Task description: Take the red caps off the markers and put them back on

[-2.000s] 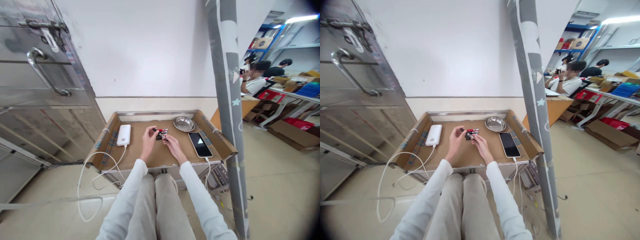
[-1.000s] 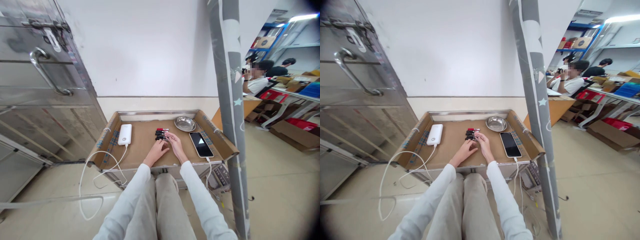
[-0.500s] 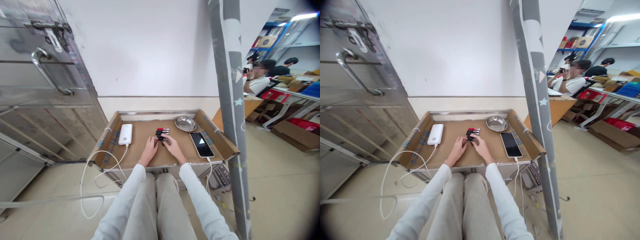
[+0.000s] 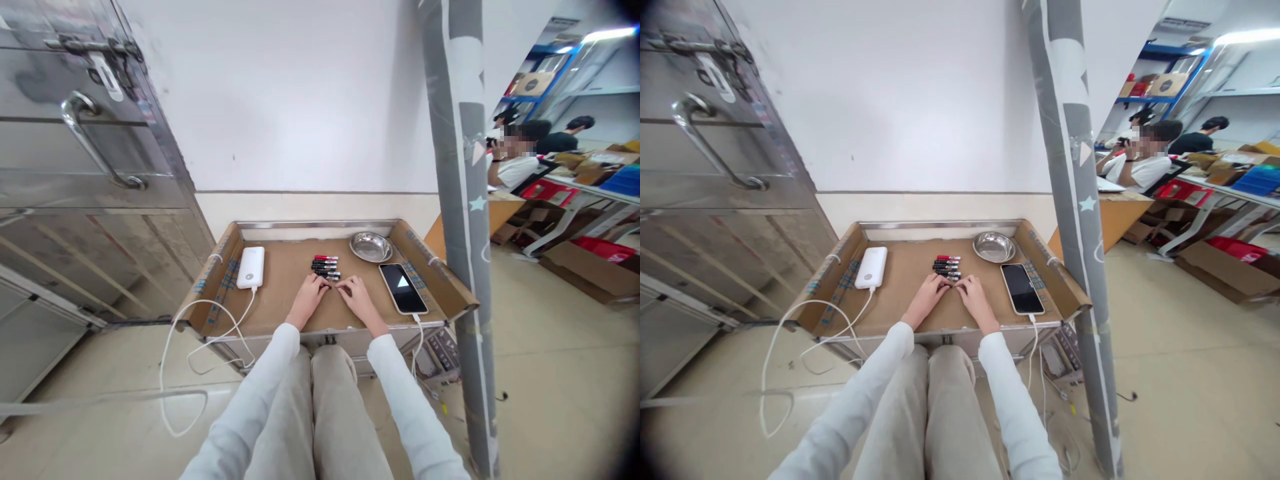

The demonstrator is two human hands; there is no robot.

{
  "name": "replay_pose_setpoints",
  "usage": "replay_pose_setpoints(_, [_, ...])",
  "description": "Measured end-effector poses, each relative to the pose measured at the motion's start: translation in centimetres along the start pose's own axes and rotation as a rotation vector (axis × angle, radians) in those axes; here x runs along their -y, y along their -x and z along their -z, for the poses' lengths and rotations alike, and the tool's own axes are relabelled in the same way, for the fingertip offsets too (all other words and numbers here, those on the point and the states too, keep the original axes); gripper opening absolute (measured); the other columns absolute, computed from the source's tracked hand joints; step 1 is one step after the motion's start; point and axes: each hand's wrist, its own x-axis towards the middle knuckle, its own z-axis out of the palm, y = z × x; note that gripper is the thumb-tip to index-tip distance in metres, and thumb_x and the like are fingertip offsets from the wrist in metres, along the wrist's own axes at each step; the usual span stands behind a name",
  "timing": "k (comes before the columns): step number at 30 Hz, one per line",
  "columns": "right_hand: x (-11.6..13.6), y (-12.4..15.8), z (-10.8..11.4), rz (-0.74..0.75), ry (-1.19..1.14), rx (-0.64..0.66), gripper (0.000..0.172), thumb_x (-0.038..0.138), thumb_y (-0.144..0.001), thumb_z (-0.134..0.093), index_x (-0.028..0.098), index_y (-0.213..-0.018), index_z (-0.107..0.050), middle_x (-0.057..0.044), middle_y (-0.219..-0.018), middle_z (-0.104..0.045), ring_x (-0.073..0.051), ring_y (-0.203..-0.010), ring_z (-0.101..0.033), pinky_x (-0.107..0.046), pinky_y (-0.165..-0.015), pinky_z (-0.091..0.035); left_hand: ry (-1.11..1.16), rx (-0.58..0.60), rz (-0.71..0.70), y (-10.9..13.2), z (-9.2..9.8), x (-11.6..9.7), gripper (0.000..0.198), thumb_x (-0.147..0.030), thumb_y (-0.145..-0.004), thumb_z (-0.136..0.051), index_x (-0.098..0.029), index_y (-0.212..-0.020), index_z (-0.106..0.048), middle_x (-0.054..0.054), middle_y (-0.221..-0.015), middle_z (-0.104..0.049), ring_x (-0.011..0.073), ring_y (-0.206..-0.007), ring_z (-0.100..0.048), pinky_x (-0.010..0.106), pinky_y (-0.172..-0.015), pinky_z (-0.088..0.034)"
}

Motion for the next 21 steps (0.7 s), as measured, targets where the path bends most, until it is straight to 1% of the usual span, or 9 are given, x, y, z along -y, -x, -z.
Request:
replay_pose_setpoints(3, [-0.3,-0.7,-0.2,-0.001,-0.018,-0.003,0.016,0.020,-0.086,-0.049,0.019,-0.088,-0.065,-0.007,-0.088,-0.056,-0.021,-0.088,-0.052,-0.037,-0.084,-0.043,0.052,-0.015,0.013,-0.5,-0.3,-0.3,0.008,-0.019,-0.086,-0.051,-0.019,-0.092,-0.057,0.003,-0.089,-0.055,0.0172,-0.087,-0.055,0.035,-0.085,-0.047])
replay_pose_setpoints(6, [0.3,-1.7,-0.7,-0.019,-0.067,-0.039,0.017,0.019,-0.087,-0.048,0.019,-0.088,-0.064,-0.006,-0.087,-0.056,-0.020,-0.087,-0.054,-0.036,-0.084,-0.044,0.174,-0.055,0.058,-0.5,-0.2,0.0,0.013,-0.020,-0.087,-0.049,-0.019,-0.098,-0.055,0.003,-0.091,-0.057,0.0140,-0.080,-0.057,0.032,-0.081,-0.048])
replay_pose_setpoints(9, [1.7,-2.6,-1.8,0.012,-0.128,-0.044,0.018,0.019,-0.088,-0.045,0.021,-0.091,-0.063,-0.006,-0.091,-0.056,-0.019,-0.089,-0.055,-0.035,-0.086,-0.044,0.309,-0.096,0.143,-0.2,0.3,0.7,0.016,-0.021,-0.087,-0.047,-0.018,-0.102,-0.054,0.004,-0.095,-0.060,0.0132,-0.082,-0.059,0.032,-0.081,-0.050])
replay_pose_setpoints(12, [3.0,-2.8,-2.8,0.063,-0.134,0.006,0.020,0.016,-0.087,-0.044,0.021,-0.096,-0.062,-0.006,-0.094,-0.057,-0.020,-0.093,-0.054,-0.036,-0.088,-0.043,0.384,-0.102,0.228,0.2,1.1,1.6,0.019,-0.019,-0.085,-0.049,-0.017,-0.103,-0.053,0.006,-0.096,-0.062,0.0135,-0.086,-0.061,0.032,-0.083,-0.050])
replay_pose_setpoints(14, [3.4,-2.6,-3.1,0.092,-0.121,0.007,0.022,0.015,-0.087,-0.045,0.021,-0.101,-0.061,-0.007,-0.099,-0.058,-0.021,-0.098,-0.053,-0.037,-0.091,-0.042,0.380,-0.065,0.219,0.5,1.6,2.1,0.019,-0.017,-0.082,-0.052,-0.017,-0.101,-0.054,0.006,-0.096,-0.062,0.0133,-0.084,-0.061,0.033,-0.082,-0.052])
replay_pose_setpoints(16, [3.3,-2.1,-3.0,0.089,-0.088,-0.018,0.023,0.016,-0.086,-0.047,0.021,-0.103,-0.061,-0.008,-0.101,-0.058,-0.022,-0.099,-0.052,-0.039,-0.091,-0.042,0.348,-0.034,0.177,0.6,1.7,2.5,0.020,-0.017,-0.080,-0.054,-0.017,-0.101,-0.055,0.005,-0.095,-0.061,0.0128,-0.080,-0.060,0.033,-0.080,-0.053])
replay_pose_setpoints(18, [2.8,-1.7,-2.7,0.075,-0.052,-0.037,0.021,0.017,-0.086,-0.048,0.021,-0.102,-0.061,-0.008,-0.100,-0.058,-0.022,-0.097,-0.051,-0.039,-0.089,-0.043,0.284,-0.040,0.141,0.6,1.5,2.7,0.020,-0.019,-0.080,-0.056,-0.017,-0.100,-0.056,0.004,-0.093,-0.058,0.0122,-0.076,-0.059,0.033,-0.078,-0.053])
replay_pose_setpoints(21, [1.9,-1.3,-2.3,0.062,-0.016,-0.044,0.020,0.018,-0.087,-0.046,0.021,-0.098,-0.062,-0.008,-0.097,-0.057,-0.022,-0.094,-0.051,-0.039,-0.088,-0.043,0.163,-0.064,0.103,0.3,0.9,2.7,0.014,-0.018,-0.082,-0.054,-0.018,-0.096,-0.058,0.003,-0.090,-0.054,0.0120,-0.073,-0.058,0.033,-0.078,-0.052])
